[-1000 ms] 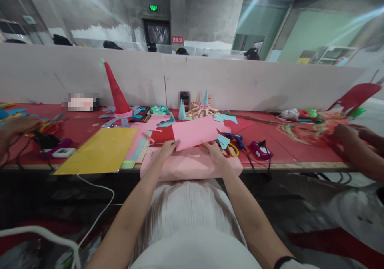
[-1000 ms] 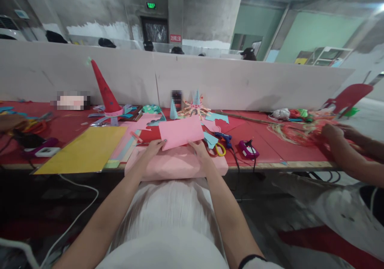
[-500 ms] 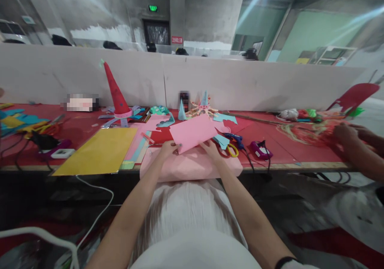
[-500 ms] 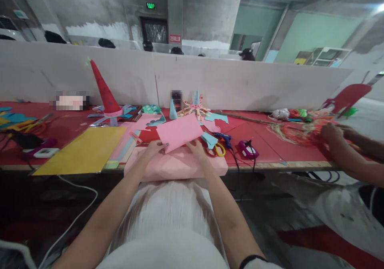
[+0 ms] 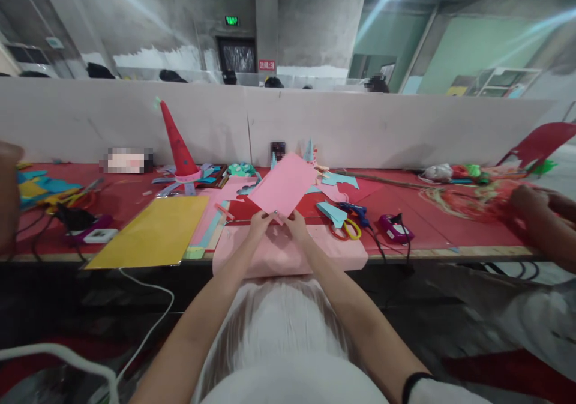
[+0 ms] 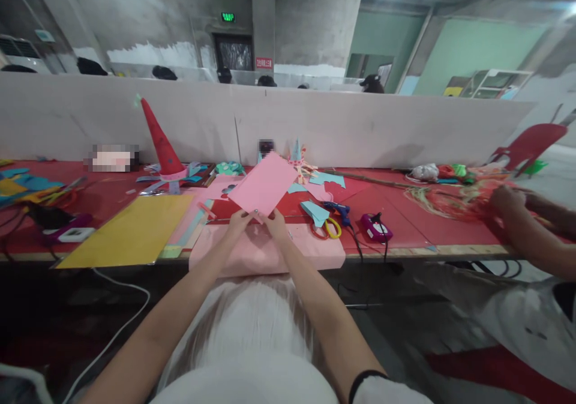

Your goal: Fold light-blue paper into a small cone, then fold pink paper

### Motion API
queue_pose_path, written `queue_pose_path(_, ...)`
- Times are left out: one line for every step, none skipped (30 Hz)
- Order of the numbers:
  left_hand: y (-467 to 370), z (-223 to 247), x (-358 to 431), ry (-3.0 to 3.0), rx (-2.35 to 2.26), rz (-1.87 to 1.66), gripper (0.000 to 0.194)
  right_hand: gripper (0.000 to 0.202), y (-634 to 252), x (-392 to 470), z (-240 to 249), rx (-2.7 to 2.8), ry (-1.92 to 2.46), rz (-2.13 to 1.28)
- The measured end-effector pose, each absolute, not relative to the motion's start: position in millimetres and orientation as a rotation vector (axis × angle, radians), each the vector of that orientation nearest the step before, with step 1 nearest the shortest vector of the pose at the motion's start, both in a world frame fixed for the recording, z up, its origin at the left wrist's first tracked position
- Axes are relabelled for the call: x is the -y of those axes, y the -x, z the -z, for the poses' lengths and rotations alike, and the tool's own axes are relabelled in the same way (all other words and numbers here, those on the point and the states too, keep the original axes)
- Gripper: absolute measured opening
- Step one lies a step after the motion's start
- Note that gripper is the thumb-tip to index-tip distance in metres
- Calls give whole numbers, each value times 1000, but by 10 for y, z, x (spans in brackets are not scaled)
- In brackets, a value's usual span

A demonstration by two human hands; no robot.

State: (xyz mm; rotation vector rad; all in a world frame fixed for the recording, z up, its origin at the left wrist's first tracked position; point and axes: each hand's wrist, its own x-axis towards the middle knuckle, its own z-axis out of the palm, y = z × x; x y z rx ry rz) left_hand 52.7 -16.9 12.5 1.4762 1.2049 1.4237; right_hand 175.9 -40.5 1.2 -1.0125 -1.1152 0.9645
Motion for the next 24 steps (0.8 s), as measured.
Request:
queue_pose_path(-583,-124,151,-1471,-1211,-1406,19,32,-1779,376,9,1019,997,-984)
queue_pose_path(-637,-126,135,-1469,-1217,-1380,20,33,-1805,355,32,936,980,-994)
queue_pose_path(-684,-133,125,-1473,-1216,-1359,20,33,-1832,342,55,873,959,-995)
queue_pose_path(-722,-142,119,-1479,-1213,-1346,21,32,-1857,334,76,839,939,-988)
queue_pose_path(-747,-154,119,-1484,-1201,-1339,22,31,-1877,330,94,833,924,-972)
queue_pose_path(-760,-165,123,-1486,-1183,-1333,23,30,-1893,329,108,846,918,-950)
queue_pose_path(-762,-176,132,-1482,-1163,-1321,25,28,-1904,331,116,866,924,-921)
queue_pose_path(-756,-184,143,-1472,-1146,-1303,26,27,-1912,335,119,888,941,-893)
queue_pose_path(-745,-188,155,-1459,-1135,-1282,27,25,-1917,341,116,908,964,-867)
queue_pose_path(-732,-188,167,-1446,-1133,-1265,29,24,-1922,348,110,925,987,-847)
queue_pose_path(-719,-184,177,-1432,-1137,-1261,30,23,-1926,356,100,942,1006,-836)
queue_pose_path(-709,-175,184,-1419,-1142,-1271,30,23,-1930,365,91,957,1019,-830)
queue_pose_path(-700,-163,187,-1410,-1144,-1289,31,22,-1932,373,82,972,1025,-829)
queue_pose_path(-694,-150,188,-1405,-1147,-1306,31,22,-1934,378,76,984,1025,-831)
queue_pose_path(-689,-137,186,-1404,-1150,-1319,32,22,-1935,382,72,992,1020,-834)
queue_pose_path(-685,-126,182,-1405,-1161,-1330,33,22,-1936,384,71,996,1015,-838)
queue_pose_path(-680,-119,177,-1409,-1178,-1341,33,22,-1936,383,73,996,1010,-842)
queue_pose_path(-674,-117,173,-1413,-1195,-1357,33,23,-1937,382,75,992,1010,-843)
queue_pose_path(-665,-120,169,-1416,-1202,-1379,32,23,-1938,380,78,984,1016,-841)
queue_pose_path(-654,-127,168,-1413,-1199,-1407,31,23,-1941,379,81,974,1026,-837)
queue_pose_path(-641,-138,167,-1403,-1191,-1436,30,23,-1945,380,82,963,1037,-830)
queue_pose_path(-627,-150,169,-1381,-1188,-1470,29,22,-1949,383,82,956,1048,-823)
queue_pose_path(-612,-163,171,-1346,-1191,-1505,28,22,-1953,386,80,952,1055,-814)
queue_pose_path(-599,-175,174,-1300,-1206,-1542,27,21,-1957,391,77,952,1057,-806)
